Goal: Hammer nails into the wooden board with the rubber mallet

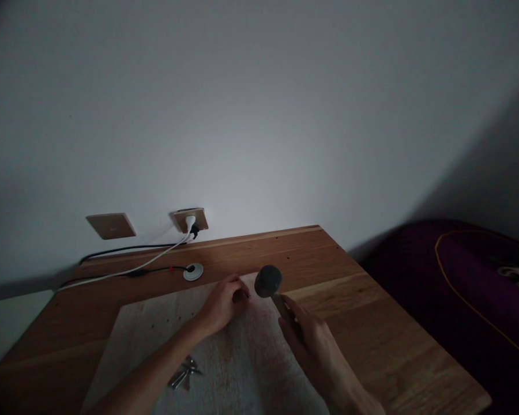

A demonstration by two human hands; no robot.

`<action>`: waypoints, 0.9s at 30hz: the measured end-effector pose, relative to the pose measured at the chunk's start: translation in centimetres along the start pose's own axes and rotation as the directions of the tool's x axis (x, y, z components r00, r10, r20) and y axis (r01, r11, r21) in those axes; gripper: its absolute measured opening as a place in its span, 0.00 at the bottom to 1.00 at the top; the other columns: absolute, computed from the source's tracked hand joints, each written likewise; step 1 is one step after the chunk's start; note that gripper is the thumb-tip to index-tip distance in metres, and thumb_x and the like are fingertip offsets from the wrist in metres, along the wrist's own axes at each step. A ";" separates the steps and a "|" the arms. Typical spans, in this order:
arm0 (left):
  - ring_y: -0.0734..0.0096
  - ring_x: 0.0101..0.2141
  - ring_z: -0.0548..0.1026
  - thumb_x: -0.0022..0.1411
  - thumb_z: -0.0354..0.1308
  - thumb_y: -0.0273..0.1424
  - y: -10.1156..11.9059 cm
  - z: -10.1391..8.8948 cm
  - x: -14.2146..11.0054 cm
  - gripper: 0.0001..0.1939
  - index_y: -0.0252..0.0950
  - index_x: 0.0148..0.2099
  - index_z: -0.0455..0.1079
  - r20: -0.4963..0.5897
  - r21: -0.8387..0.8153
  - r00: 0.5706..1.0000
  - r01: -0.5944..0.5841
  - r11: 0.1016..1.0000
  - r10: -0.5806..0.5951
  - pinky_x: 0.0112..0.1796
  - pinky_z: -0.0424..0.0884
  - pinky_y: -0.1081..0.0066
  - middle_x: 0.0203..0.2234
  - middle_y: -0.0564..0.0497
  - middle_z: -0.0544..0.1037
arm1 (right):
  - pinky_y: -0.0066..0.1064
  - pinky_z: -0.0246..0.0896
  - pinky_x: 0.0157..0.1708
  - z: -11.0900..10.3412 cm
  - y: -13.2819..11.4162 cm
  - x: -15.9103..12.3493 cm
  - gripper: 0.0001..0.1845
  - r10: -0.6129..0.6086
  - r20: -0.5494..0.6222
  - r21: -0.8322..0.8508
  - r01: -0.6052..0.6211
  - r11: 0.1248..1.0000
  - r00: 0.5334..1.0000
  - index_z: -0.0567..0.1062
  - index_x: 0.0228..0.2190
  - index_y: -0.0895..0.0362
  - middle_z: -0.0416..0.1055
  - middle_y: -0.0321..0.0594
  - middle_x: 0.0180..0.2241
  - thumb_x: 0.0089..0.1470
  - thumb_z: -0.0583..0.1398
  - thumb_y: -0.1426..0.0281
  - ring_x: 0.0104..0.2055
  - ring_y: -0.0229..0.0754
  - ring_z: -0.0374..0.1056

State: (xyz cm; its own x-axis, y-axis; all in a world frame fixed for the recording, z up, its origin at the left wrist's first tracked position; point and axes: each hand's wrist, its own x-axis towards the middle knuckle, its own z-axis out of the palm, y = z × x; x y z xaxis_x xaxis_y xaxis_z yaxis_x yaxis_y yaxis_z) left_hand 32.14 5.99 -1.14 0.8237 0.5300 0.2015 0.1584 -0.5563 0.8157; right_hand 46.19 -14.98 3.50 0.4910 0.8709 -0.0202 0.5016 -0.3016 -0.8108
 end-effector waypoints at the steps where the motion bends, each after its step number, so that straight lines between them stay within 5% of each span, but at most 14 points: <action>1: 0.66 0.34 0.78 0.57 0.64 0.19 0.0 0.0 0.0 0.07 0.34 0.37 0.79 -0.001 -0.007 1.000 0.000 1.000 0.000 0.37 0.70 0.71 0.35 0.48 0.79 | 0.28 0.69 0.26 0.1 -0.3 0.1 0.26 -0.036 0.008 -0.026 0.036 0.999 0.999 0.74 0.60 0.56 0.74 0.34 0.24 0.68 0.54 0.57 0.28 0.43 0.76; 4: 0.66 0.33 0.78 0.57 0.63 0.19 0.2 -0.1 0.1 0.07 0.34 0.35 0.80 0.001 0.009 1.000 -0.005 1.000 0.005 0.36 0.69 0.71 0.34 0.48 0.79 | 0.33 0.71 0.46 0.5 -1.0 0.3 0.22 -0.130 0.050 -0.066 0.133 0.989 0.990 0.75 0.58 0.54 0.81 0.45 0.44 0.69 0.54 0.62 0.48 0.48 0.79; 6: 0.66 0.33 0.77 0.55 0.62 0.18 0.4 -0.1 0.2 0.09 0.34 0.34 0.80 0.005 0.033 1.000 -0.009 0.999 0.008 0.35 0.68 0.70 0.33 0.49 0.79 | 0.32 0.70 0.47 0.7 -1.2 0.4 0.23 -0.156 0.077 -0.077 0.162 0.984 0.985 0.73 0.60 0.54 0.80 0.45 0.48 0.70 0.53 0.63 0.49 0.46 0.79; 27: 0.65 0.34 0.78 0.55 0.58 0.16 0.1 0.0 0.3 0.13 0.34 0.35 0.81 -0.013 0.056 1.000 -0.004 0.998 0.005 0.36 0.68 0.71 0.33 0.49 0.79 | 0.27 0.70 0.41 1.1 -1.5 0.3 0.22 -0.159 0.072 -0.122 0.167 0.978 0.985 0.76 0.57 0.56 0.83 0.42 0.42 0.69 0.52 0.63 0.41 0.42 0.80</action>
State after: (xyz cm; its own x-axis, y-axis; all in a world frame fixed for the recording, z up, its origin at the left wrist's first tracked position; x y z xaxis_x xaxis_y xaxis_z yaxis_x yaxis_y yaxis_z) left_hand 32.37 6.09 -1.03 0.8174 0.5355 0.2123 0.1856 -0.5936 0.7830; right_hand 44.79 -13.88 4.10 0.3521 0.9335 0.0673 0.6597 -0.1965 -0.7254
